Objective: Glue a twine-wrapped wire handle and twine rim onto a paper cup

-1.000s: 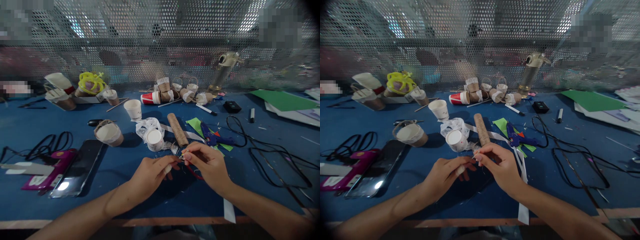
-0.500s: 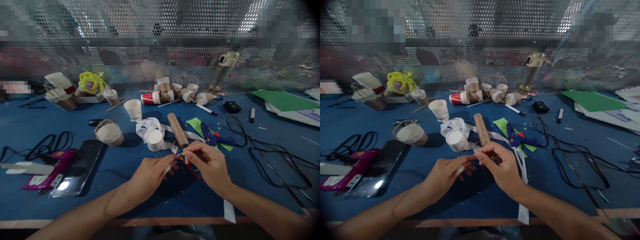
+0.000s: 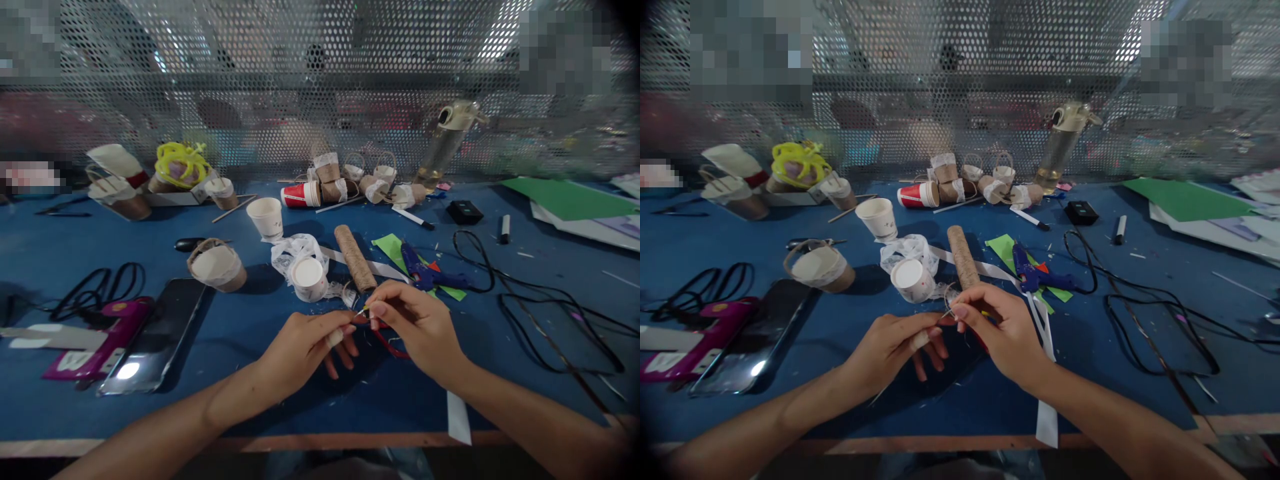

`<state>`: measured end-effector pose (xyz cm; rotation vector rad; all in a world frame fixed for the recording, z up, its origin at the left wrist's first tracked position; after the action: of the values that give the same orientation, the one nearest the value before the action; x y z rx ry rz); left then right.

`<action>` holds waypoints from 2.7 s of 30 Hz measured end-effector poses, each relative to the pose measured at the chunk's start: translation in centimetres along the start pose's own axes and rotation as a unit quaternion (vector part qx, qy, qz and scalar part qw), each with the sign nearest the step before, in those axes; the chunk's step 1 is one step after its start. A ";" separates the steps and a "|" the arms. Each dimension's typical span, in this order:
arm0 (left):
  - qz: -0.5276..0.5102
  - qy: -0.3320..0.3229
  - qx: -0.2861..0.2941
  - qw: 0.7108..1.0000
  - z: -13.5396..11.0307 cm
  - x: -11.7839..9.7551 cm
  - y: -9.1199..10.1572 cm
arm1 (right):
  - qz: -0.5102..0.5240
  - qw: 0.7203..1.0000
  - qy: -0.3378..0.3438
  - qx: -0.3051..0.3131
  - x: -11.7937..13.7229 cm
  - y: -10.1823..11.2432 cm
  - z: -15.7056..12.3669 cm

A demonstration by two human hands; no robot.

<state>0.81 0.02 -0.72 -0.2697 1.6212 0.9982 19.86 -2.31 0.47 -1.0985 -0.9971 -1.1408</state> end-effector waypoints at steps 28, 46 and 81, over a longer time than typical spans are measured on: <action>-0.035 0.042 -0.002 0.999 -0.1 -0.2 -0.1 | -0.023 0.999 0.027 -0.002 0.1 -0.1 0.1; -0.116 0.063 0.008 0.991 -0.2 -0.1 -0.4 | 0.068 0.995 -0.060 -0.030 -0.6 -0.3 0.2; 0.138 -0.064 -0.045 0.987 -0.5 -0.2 0.0 | 0.080 0.995 0.031 -0.053 -0.3 -0.9 -0.3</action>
<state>0.57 -0.45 -0.54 -0.0393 1.5245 1.2744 18.97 -2.62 0.20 -1.1983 -0.7919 -1.1008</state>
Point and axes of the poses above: each hand's wrist, its own z-axis towards the middle knuckle, its own y-axis out of the back of the hand, x = y × z, the point moved 2 cm from there along z, towards the middle knuckle, and after that the axes turned 13 degrees about z, right-handed, at the moved point
